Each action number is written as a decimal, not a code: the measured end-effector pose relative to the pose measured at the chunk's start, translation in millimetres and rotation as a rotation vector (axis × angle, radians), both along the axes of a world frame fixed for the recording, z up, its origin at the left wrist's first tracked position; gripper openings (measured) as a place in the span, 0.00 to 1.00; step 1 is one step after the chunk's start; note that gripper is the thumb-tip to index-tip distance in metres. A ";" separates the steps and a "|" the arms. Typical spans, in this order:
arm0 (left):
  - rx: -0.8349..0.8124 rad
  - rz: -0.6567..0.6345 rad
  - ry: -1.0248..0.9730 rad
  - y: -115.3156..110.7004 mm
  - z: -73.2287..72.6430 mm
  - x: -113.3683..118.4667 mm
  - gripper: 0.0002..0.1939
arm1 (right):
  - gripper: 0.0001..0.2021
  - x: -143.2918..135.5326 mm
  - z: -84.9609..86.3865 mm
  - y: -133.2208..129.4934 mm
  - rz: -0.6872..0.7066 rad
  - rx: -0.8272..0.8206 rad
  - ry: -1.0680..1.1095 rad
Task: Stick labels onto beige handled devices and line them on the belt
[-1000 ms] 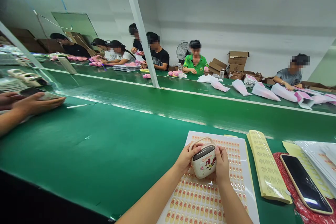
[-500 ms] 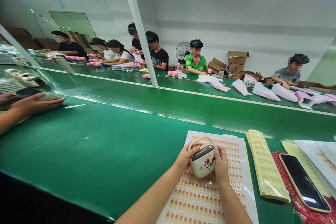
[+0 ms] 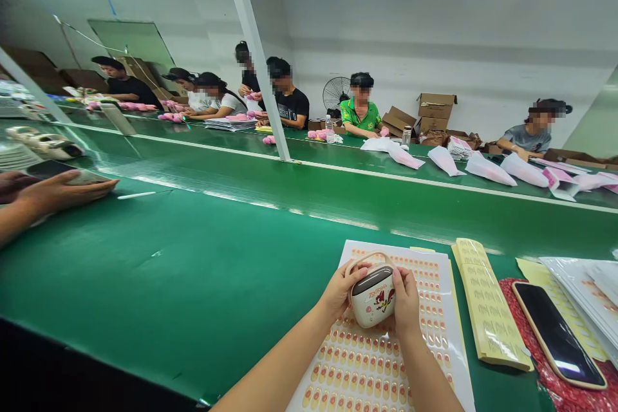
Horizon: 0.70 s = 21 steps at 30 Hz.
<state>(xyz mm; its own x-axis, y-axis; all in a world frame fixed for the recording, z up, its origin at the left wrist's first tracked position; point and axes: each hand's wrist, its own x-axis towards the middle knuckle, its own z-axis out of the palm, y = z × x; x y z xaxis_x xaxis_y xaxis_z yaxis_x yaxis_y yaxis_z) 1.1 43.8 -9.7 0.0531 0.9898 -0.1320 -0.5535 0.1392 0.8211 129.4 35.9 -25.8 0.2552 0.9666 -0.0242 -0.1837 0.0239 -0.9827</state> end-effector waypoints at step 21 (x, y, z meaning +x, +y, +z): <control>-0.001 0.022 0.013 -0.7 0.7 0.6 0.20 | 0.19 -0.9 2.0 -0.6 -0.002 -0.006 0.009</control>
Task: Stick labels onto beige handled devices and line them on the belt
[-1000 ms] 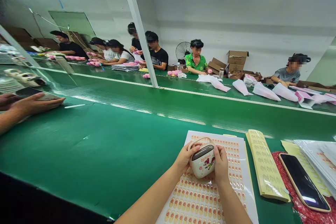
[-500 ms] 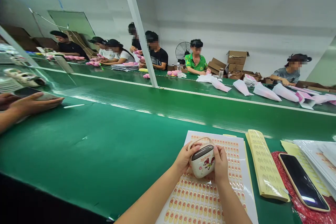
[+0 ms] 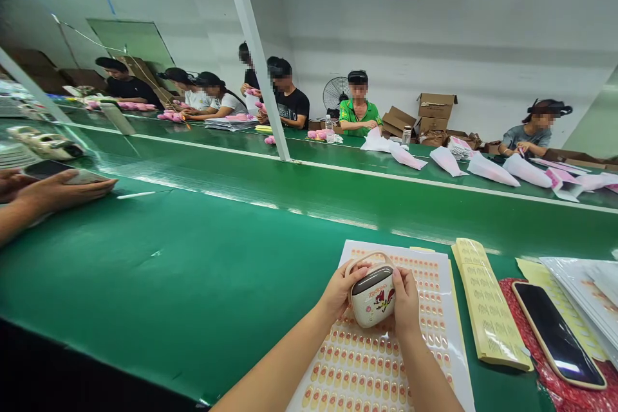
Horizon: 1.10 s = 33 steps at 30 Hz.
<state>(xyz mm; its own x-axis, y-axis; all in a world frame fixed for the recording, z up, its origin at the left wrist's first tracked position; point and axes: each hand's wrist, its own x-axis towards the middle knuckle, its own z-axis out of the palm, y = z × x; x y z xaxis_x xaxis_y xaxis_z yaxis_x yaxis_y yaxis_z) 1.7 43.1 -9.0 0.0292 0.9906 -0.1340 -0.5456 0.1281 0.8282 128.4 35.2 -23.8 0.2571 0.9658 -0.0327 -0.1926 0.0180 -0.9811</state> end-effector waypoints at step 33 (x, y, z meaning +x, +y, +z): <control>-0.016 0.054 0.053 -6.9 8.9 2.4 0.22 | 0.17 -6.0 -6.1 2.2 -0.009 0.039 0.047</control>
